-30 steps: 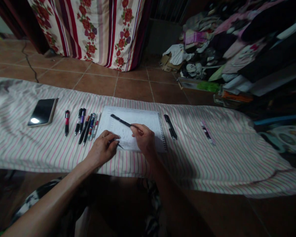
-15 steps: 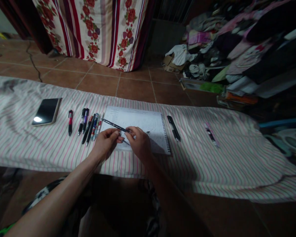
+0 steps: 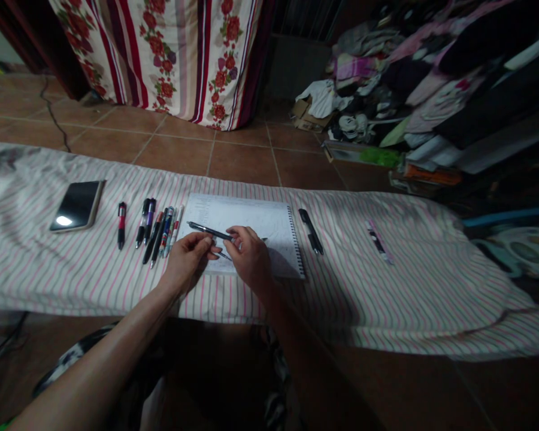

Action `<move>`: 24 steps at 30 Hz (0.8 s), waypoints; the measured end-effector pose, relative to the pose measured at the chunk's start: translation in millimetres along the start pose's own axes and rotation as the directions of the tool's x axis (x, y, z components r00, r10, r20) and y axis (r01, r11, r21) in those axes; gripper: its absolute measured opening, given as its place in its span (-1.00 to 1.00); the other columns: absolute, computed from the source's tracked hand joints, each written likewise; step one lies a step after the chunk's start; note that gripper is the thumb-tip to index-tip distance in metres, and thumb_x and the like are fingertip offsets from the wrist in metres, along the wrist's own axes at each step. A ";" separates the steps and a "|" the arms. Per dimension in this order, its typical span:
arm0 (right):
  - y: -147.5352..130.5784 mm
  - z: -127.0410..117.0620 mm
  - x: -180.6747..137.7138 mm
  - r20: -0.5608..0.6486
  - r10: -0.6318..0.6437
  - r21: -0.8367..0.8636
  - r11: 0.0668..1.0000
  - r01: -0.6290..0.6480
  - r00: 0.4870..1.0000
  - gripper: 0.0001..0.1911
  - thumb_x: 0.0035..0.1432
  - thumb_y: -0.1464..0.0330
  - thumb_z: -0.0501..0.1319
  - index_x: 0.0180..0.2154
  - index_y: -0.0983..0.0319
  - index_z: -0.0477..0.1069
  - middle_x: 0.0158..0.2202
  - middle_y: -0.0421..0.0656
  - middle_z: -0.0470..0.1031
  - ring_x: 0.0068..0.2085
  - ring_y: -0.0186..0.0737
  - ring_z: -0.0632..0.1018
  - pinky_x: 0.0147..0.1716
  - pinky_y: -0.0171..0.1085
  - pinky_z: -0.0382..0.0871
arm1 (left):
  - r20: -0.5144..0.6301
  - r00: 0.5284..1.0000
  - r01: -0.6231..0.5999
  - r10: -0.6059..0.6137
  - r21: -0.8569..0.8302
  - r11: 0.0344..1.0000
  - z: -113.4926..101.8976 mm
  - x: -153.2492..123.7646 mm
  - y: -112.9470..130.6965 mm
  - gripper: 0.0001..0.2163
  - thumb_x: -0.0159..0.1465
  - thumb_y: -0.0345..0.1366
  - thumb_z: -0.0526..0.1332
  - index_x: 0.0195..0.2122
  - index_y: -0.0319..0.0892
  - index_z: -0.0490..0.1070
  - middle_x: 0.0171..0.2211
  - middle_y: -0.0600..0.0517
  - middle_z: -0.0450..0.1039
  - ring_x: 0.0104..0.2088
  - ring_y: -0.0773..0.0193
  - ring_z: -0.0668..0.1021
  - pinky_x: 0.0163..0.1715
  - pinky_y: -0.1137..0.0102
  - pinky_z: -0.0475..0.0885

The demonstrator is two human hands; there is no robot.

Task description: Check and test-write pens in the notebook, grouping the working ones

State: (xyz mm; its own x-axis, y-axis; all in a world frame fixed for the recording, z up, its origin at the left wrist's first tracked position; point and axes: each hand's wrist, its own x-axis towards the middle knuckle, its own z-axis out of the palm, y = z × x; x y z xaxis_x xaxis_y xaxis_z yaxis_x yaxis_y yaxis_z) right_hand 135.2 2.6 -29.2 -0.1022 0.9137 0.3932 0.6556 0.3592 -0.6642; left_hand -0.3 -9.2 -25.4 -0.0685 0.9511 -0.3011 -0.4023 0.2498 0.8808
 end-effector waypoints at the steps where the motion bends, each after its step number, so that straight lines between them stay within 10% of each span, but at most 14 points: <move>1: -1.9 -0.7 0.1 -0.017 -0.012 0.007 1.000 0.012 1.000 -0.86 0.05 0.47 0.16 -0.28 0.25 0.39 -0.36 -0.15 0.43 -0.33 -0.26 0.46 -0.27 -0.30 0.33 | -0.002 1.000 0.002 -0.002 -0.012 1.000 0.2 0.1 0.7 -0.81 -0.03 -0.38 0.32 -0.39 -0.30 0.39 -0.57 0.05 0.47 -0.56 0.38 0.53 -0.53 0.53 0.43; 24: -23.7 8.5 -4.6 0.072 -0.271 0.115 0.958 0.262 0.960 -0.68 0.18 0.43 0.05 -0.01 0.18 0.29 -0.11 -0.08 0.35 -0.12 -0.24 0.44 -0.17 -0.27 0.41 | -0.026 0.988 0.145 -0.155 -0.241 0.960 -7.3 6.5 21.9 -0.92 0.12 -0.51 0.19 -0.51 -0.33 0.40 -0.62 0.06 0.40 -0.67 0.49 0.42 -0.73 0.64 0.34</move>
State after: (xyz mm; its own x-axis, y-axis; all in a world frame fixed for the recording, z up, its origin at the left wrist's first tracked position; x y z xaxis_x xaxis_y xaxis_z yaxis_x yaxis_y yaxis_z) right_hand 113.7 -8.4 -20.7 -0.3297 0.7935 0.5115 0.5152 0.6053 -0.6068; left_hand -16.2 1.1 -10.7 -0.0289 0.8958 -0.4436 -0.6160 0.3335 0.7136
